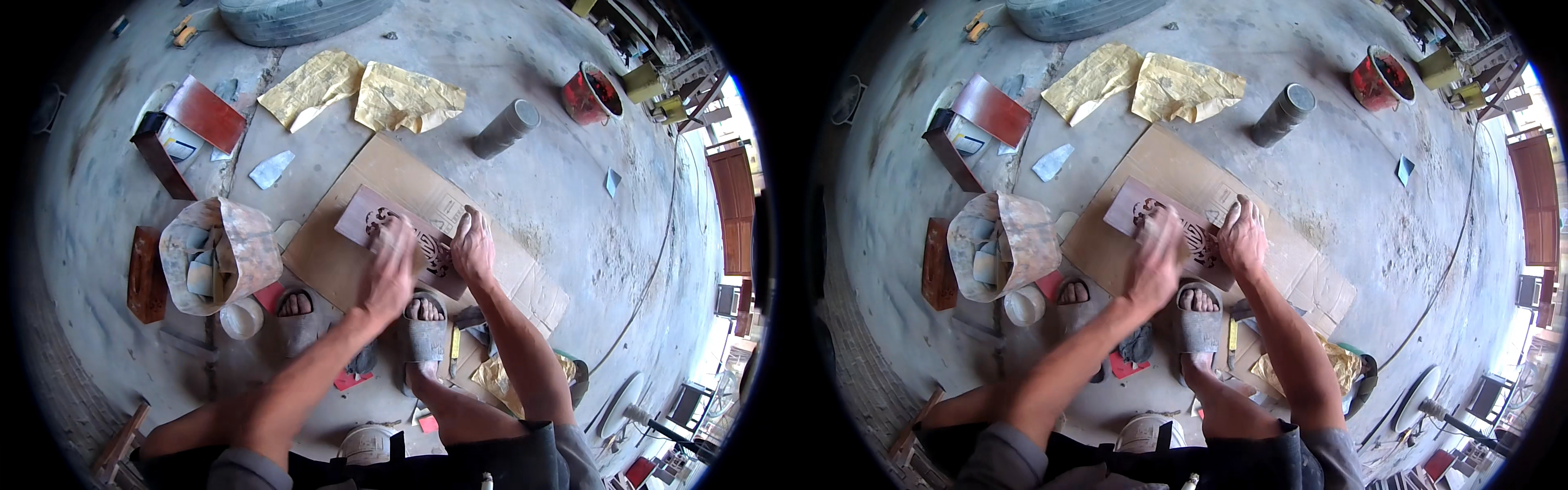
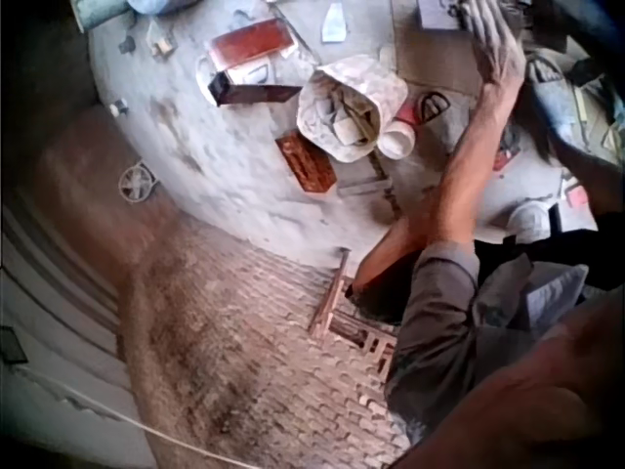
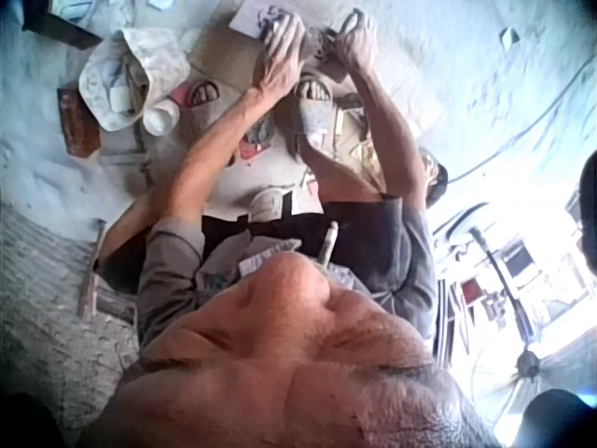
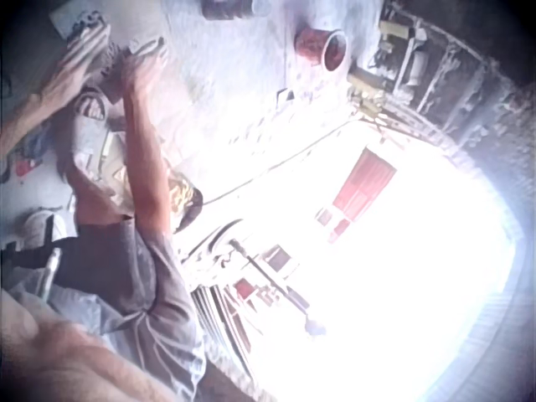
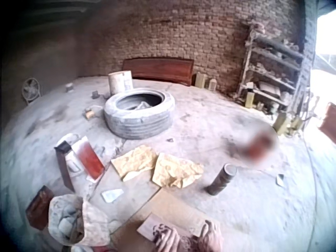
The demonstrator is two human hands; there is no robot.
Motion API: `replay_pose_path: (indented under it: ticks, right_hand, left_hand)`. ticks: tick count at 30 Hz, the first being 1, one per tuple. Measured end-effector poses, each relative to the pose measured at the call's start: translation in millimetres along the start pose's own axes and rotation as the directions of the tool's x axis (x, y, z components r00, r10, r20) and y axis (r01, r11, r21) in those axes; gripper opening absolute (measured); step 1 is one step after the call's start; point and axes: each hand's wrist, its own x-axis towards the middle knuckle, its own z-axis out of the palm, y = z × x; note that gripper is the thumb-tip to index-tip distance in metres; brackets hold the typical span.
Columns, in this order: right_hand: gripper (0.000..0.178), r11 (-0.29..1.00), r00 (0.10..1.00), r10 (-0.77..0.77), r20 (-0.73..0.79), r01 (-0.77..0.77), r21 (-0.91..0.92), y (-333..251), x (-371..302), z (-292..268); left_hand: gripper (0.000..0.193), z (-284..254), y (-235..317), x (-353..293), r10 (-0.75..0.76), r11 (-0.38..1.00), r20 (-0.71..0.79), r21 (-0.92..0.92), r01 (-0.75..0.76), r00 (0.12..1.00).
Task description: The person sits on the floor and sands a rectangular wooden piece with carved patterns using sandpaper. They repeatedly rub the sandpaper over the surface and edges of the wood, occasionally flipping the piece to work on different sides.
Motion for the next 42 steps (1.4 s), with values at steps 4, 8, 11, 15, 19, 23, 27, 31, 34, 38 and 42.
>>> replay_pose_path:
  ticks: [4,8,11,15,19,23,27,31,34,38,42]
  right_hand:
    - [0.04,0.998,1.0,0.009,0.015,-0.01,0.054,-2,0,-3]
    - [0.04,1.0,1.0,-0.012,-0.001,0.012,0.019,3,-4,-4]
    - [0.039,0.999,1.0,-0.013,-0.012,0.013,0.043,-4,3,4]
    - [0.039,0.998,0.999,-0.029,-0.016,0.03,0.059,9,2,-1]
    - [0.04,0.999,1.0,0.005,0.006,-0.005,0.046,4,1,-1]
    - [0.043,0.995,1.0,0.001,-0.001,-0.001,0.103,7,6,2]
    - [0.045,0.994,1.0,0.001,-0.021,0.001,0.107,9,1,2]
    - [0.046,0.995,0.999,0.034,-0.031,-0.03,0.099,10,2,3]
    - [0.045,0.994,0.999,0.021,-0.026,-0.018,0.111,6,-2,3]
    - [0.045,0.999,0.999,-0.029,-0.021,0.03,0.044,3,-1,0]
    - [0.043,0.999,1.0,0.006,-0.031,-0.004,0.052,9,2,1]
  left_hand:
    - [0.052,10,30,-15,0.194,0.98,0.059,0.022,-0.196,0.979]
    - [0.056,-11,-13,3,0.001,0.998,-0.049,0.063,0.002,0.999]
    - [0.057,15,17,-8,0.016,0.992,-0.058,-0.125,-0.023,0.998]
    - [0.049,8,14,1,0.257,0.966,0.042,0.018,-0.258,0.965]
    - [0.052,-12,-10,17,-0.079,0.993,-0.086,0.083,0.086,0.993]
    - [0.052,21,30,-9,0.184,0.983,0.088,-0.001,-0.185,0.979]
    - [0.056,-7,-24,18,-0.047,0.998,0.004,-0.045,0.047,0.999]
    - [0.061,12,23,10,0.017,0.998,0.04,0.061,-0.02,0.999]
    - [0.063,6,1,10,0.009,0.995,0.023,0.094,-0.011,1.0]
    - [0.075,-16,-32,30,-0.149,0.966,-0.046,0.209,0.156,0.988]
    - [0.081,-2,-7,16,-0.055,0.983,0.007,0.178,0.053,0.998]
